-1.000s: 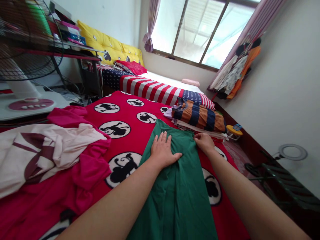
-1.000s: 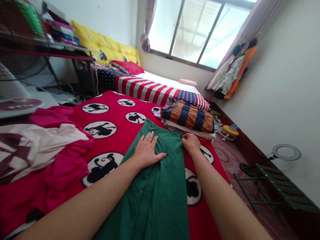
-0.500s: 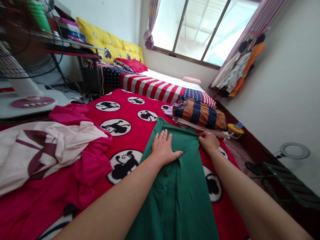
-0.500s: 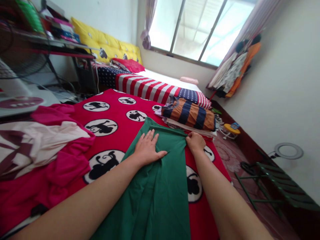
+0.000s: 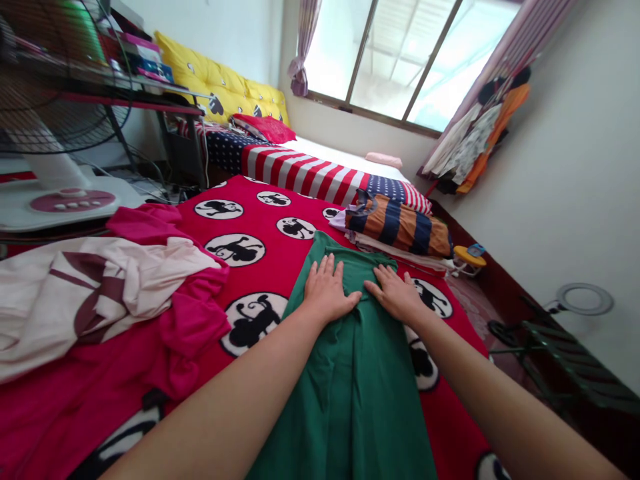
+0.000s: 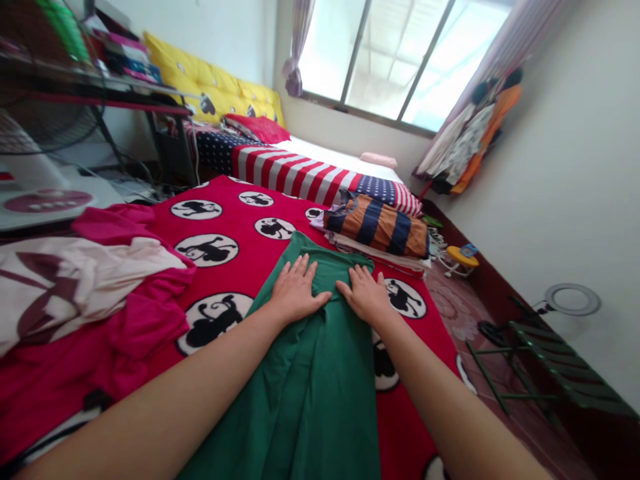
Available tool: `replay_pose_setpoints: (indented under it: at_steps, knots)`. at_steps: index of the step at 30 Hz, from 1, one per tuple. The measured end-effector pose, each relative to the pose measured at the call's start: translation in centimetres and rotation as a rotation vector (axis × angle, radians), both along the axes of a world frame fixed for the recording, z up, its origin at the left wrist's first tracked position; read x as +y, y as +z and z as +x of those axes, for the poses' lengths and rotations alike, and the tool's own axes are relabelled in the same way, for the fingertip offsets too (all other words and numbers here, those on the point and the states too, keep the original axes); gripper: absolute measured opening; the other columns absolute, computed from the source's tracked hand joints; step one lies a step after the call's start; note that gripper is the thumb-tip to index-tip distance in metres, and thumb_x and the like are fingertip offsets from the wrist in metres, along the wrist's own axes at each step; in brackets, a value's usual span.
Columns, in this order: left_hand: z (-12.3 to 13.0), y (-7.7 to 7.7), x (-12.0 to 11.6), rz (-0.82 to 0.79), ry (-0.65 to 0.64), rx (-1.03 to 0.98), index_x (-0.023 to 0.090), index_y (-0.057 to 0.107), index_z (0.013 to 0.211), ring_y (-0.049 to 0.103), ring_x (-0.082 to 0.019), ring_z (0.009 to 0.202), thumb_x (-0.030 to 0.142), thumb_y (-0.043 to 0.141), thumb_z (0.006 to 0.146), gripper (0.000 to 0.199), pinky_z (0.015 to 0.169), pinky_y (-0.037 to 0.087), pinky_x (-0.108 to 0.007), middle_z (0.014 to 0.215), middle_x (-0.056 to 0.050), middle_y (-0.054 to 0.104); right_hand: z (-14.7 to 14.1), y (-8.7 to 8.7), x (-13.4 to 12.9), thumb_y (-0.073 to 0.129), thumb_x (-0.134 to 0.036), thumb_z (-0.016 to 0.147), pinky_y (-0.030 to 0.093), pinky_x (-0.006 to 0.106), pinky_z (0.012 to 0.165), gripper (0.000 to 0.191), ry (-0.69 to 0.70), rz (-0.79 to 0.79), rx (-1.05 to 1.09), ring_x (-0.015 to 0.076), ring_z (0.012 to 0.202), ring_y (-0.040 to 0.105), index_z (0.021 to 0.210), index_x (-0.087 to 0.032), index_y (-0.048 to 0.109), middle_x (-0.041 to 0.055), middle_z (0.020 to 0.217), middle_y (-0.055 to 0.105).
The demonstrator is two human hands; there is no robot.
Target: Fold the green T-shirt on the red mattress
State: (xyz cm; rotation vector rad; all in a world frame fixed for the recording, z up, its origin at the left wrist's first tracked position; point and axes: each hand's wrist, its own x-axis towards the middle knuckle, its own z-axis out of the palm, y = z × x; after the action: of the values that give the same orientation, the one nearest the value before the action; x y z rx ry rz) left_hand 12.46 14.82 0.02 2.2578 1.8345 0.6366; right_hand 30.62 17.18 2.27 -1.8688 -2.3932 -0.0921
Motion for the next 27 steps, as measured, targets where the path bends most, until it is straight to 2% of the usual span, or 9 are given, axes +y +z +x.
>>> replay_pose_setpoints:
  at_steps: [3,6,8,10,14,17,20,24,27]
  knots:
    - [-0.1,0.2,0.0,-0.01,-0.007,-0.007,0.01,0.033,0.145,0.013,-0.026,0.145,0.063,0.045,0.078,0.086,0.117,0.009,-0.044,0.155,-0.015,0.018,-2.5,1.4,1.0,0.03,-0.044,0.097,0.013,0.06,0.111,0.049,0.143,0.09,0.059,0.0273,0.138,0.031,0.136,-0.02,0.048,0.0112,0.145,0.043]
    - [-0.3,0.5,0.1,-0.037,-0.007,-0.031,0.008,0.031,0.145,0.017,-0.023,0.144,0.043,0.038,0.086,0.069,0.118,0.011,-0.042,0.155,-0.013,0.021,-4.4,0.8,2.1,0.027,-0.042,0.098,0.017,0.055,0.113,0.049,0.263,-0.002,0.137,0.0219,0.14,0.028,0.142,-0.026,0.039,0.0049,0.15,0.036]
    - [-0.4,0.7,0.2,-0.046,-0.004,-0.043,0.007,0.031,0.145,0.02,-0.021,0.143,0.028,0.035,0.086,0.062,0.118,0.013,-0.04,0.155,-0.012,0.023,-4.9,-0.3,2.8,0.028,-0.042,0.098,0.018,0.054,0.113,0.051,0.215,-0.063,0.123,0.0219,0.142,0.022,0.145,-0.025,0.033,0.0042,0.153,0.028]
    - [-0.5,0.8,0.3,-0.05,-0.007,-0.045,0.007,0.032,0.145,0.02,-0.021,0.143,0.022,0.035,0.085,0.061,0.118,0.014,-0.039,0.155,-0.011,0.024,-4.9,-1.3,3.1,0.03,-0.041,0.097,0.019,0.053,0.113,0.053,0.167,-0.063,0.094,0.0224,0.143,0.017,0.147,-0.022,0.028,0.0047,0.155,0.021]
    - [-0.8,0.8,0.5,-0.065,-0.02,-0.067,0.007,0.032,0.145,0.021,-0.022,0.143,0.022,0.037,0.086,0.061,0.118,0.014,-0.04,0.154,-0.012,0.024,-4.7,-1.4,2.4,0.036,-0.038,0.096,0.022,0.053,0.112,0.051,0.156,0.009,0.137,0.0247,0.142,0.022,0.143,-0.017,0.038,0.0093,0.153,0.029]
    - [-1.2,0.5,0.8,-0.036,-0.044,-0.138,0.007,0.033,0.144,0.023,-0.024,0.142,0.025,0.045,0.086,0.062,0.117,0.017,-0.039,0.153,-0.014,0.027,-4.4,-0.9,-0.5,0.043,-0.034,0.094,0.029,0.05,0.109,0.043,0.161,0.127,0.271,0.0257,0.136,0.035,0.131,-0.016,0.051,0.0134,0.146,0.041]
    - [-1.8,0.3,1.4,0.055,-0.072,-0.311,0.007,0.039,0.14,0.032,-0.023,0.138,0.026,0.05,0.085,0.059,0.115,0.024,-0.036,0.147,-0.016,0.038,-3.9,-0.5,-5.3,0.048,-0.033,0.091,0.035,0.045,0.108,0.038,0.256,0.106,0.347,0.0246,0.13,0.044,0.125,-0.016,0.056,0.0144,0.142,0.046]
    - [-2.3,0.1,1.8,0.162,-0.045,-0.564,0.005,0.049,0.132,0.048,-0.022,0.127,0.017,0.052,0.083,0.05,0.11,0.034,-0.032,0.134,-0.017,0.053,-2.6,-0.3,-12.5,0.052,-0.03,0.09,0.035,0.045,0.109,0.038,0.337,0.042,0.337,0.0252,0.131,0.043,0.126,-0.019,0.054,0.013,0.144,0.043]
    - [-2.2,0.4,1.6,0.166,-0.046,-0.587,0.007,0.053,0.127,0.051,-0.023,0.123,0.011,0.052,0.08,0.048,0.109,0.036,-0.035,0.129,-0.016,0.056,-1.0,-0.2,-16.8,0.05,-0.028,0.091,0.035,0.048,0.109,0.034,0.367,0.045,0.341,0.0247,0.129,0.045,0.125,-0.022,0.054,0.011,0.143,0.045]
